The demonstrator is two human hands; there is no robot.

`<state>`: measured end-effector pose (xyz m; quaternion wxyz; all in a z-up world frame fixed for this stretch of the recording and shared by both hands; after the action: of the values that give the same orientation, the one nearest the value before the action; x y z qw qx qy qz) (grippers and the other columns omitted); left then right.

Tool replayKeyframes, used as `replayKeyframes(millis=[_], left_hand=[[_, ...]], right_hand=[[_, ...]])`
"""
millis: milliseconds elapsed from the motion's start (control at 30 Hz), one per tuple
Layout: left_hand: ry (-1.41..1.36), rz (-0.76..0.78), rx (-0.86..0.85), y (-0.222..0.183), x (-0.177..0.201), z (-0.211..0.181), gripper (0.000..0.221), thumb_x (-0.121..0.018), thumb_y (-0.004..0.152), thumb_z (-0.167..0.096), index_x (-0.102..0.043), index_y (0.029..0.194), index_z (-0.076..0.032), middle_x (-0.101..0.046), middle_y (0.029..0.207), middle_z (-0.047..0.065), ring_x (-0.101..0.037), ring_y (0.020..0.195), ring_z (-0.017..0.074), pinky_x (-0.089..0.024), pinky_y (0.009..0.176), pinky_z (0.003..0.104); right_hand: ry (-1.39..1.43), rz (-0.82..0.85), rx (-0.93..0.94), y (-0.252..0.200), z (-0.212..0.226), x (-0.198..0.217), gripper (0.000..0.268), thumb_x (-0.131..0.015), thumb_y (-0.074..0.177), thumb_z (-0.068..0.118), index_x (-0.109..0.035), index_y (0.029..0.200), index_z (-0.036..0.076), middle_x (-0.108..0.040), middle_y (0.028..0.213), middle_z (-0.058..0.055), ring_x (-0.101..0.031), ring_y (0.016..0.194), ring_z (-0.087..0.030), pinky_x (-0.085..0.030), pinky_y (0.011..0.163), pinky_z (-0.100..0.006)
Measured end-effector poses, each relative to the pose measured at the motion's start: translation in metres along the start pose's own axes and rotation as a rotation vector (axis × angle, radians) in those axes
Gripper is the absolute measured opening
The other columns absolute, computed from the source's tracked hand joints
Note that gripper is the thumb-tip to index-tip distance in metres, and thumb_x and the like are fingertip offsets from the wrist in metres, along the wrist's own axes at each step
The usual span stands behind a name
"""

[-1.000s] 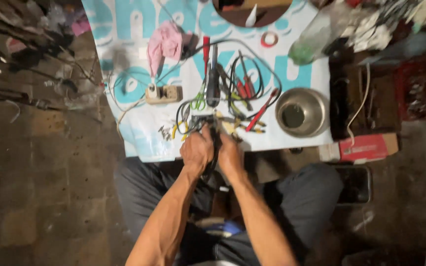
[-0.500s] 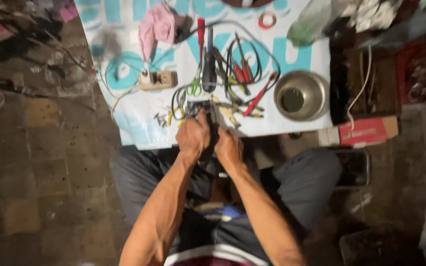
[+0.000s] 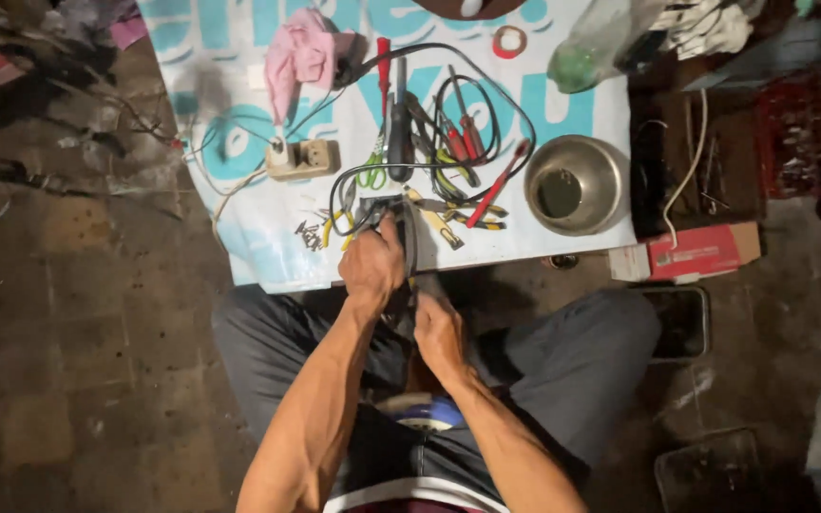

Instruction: Scraping and cleaning the metal base of an electric iron to remove burnt residue.

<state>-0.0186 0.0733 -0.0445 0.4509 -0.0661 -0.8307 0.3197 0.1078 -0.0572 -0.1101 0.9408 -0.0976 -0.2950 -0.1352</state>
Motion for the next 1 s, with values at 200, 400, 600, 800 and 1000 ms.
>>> replayKeyframes(millis=[200, 400, 600, 800, 1000], left_hand=[[-0.021, -0.043, -0.024, 0.006, -0.004, 0.004, 0.075, -0.026, 0.1, -0.054, -0.073, 0.102, 0.004, -0.072, 0.104, 0.029, -0.065, 0.111, 0.0461, -0.047, 0.099, 0.056], [-0.038, -0.01, -0.004, -0.001, 0.0, -0.002, 0.074, -0.027, 0.1, -0.054, -0.072, 0.105, 0.005, -0.071, 0.107, 0.029, -0.064, 0.114, 0.0457, -0.046, 0.102, 0.055], [-0.019, 0.019, -0.005, 0.006, -0.006, 0.002, 0.077, -0.026, 0.098, -0.057, -0.072, 0.104, 0.006, -0.071, 0.106, 0.03, -0.064, 0.114, 0.047, -0.046, 0.1, 0.057], [-0.012, 0.03, 0.005, 0.006, -0.005, 0.004, 0.078, -0.026, 0.098, -0.059, -0.071, 0.107, 0.004, -0.071, 0.109, 0.028, -0.064, 0.115, 0.0438, -0.045, 0.103, 0.055], [-0.032, -0.041, -0.037, 0.005, 0.0, -0.001, 0.074, -0.029, 0.099, -0.054, -0.072, 0.1, 0.006, -0.072, 0.101, 0.029, -0.066, 0.107, 0.0486, -0.047, 0.097, 0.058]], right_hand=[[-0.035, -0.082, 0.143, 0.032, -0.017, -0.007, 0.009, -0.061, 0.09, 0.013, -0.07, 0.088, 0.011, -0.064, 0.073, -0.017, -0.068, 0.079, -0.038, -0.054, 0.065, -0.045], [0.149, -0.067, 0.043, 0.019, -0.037, -0.009, 0.016, -0.064, 0.09, 0.01, -0.075, 0.1, 0.005, -0.074, 0.091, -0.019, -0.071, 0.094, -0.035, -0.057, 0.079, -0.043], [0.143, 0.029, -0.023, -0.02, -0.021, -0.007, 0.018, -0.066, 0.09, 0.014, -0.077, 0.102, 0.006, -0.076, 0.095, -0.017, -0.072, 0.098, -0.031, -0.058, 0.081, -0.04], [0.127, -0.021, 0.03, -0.019, -0.027, -0.004, 0.015, -0.067, 0.089, 0.012, -0.077, 0.098, 0.007, -0.075, 0.09, -0.017, -0.072, 0.094, -0.032, -0.059, 0.077, -0.04], [0.152, -0.076, 0.161, -0.002, -0.005, 0.0, 0.013, -0.07, 0.085, 0.006, -0.077, 0.096, 0.005, -0.075, 0.086, -0.016, -0.073, 0.087, -0.033, -0.06, 0.074, -0.039]])
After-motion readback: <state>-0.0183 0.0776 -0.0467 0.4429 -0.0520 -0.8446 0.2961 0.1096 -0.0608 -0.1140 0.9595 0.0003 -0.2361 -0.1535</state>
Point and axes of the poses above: each hand's wrist, its own y-axis towards the middle knuckle, its own x-axis out of the back of the hand, z = x × y, the point moved 9 cm from there along y, towards the middle knuckle
